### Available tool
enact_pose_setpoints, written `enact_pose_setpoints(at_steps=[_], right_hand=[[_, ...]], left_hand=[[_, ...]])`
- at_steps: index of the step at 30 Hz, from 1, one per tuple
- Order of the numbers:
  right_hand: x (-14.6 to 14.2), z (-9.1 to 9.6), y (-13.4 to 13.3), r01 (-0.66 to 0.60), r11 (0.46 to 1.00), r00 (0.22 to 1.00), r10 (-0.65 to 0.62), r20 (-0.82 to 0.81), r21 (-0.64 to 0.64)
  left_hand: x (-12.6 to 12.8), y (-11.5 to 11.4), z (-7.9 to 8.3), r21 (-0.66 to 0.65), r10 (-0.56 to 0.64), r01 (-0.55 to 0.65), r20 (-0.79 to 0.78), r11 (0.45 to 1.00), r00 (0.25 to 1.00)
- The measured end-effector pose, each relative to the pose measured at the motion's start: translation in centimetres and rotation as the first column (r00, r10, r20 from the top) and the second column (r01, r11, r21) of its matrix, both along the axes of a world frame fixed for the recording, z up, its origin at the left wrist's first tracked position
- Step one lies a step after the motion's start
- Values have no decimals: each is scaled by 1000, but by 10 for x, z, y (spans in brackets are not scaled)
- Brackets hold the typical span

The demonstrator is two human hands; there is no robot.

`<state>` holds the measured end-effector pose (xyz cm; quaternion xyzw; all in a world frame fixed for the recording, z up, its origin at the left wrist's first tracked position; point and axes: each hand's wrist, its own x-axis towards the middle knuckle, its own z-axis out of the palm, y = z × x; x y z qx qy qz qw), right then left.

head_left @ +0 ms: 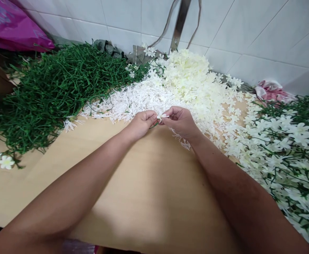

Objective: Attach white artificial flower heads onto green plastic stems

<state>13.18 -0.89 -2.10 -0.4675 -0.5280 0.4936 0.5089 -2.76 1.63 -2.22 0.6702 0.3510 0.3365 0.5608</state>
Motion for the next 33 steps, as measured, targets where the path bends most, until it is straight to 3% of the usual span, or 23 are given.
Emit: enact_pose_setpoints(at_steps=[4,11,21,33], right_hand=[[1,2,-1,3,999,999,-1,40,-43],[4,7,0,-45,993,999,44,-3,-109],[13,12,1,-176,982,983,179,39,-72],[10,7,2,-188,981,981,190,28,-55]], left_hand=[[0,-1,2,27,-9,11,-70,1000,998],[2,-1,1,26,3,-1,-46,1000,999],[1,-2,2,0,-22,22,-54,1000,998],[0,-1,0,34,-82,83,-37,996,996]])
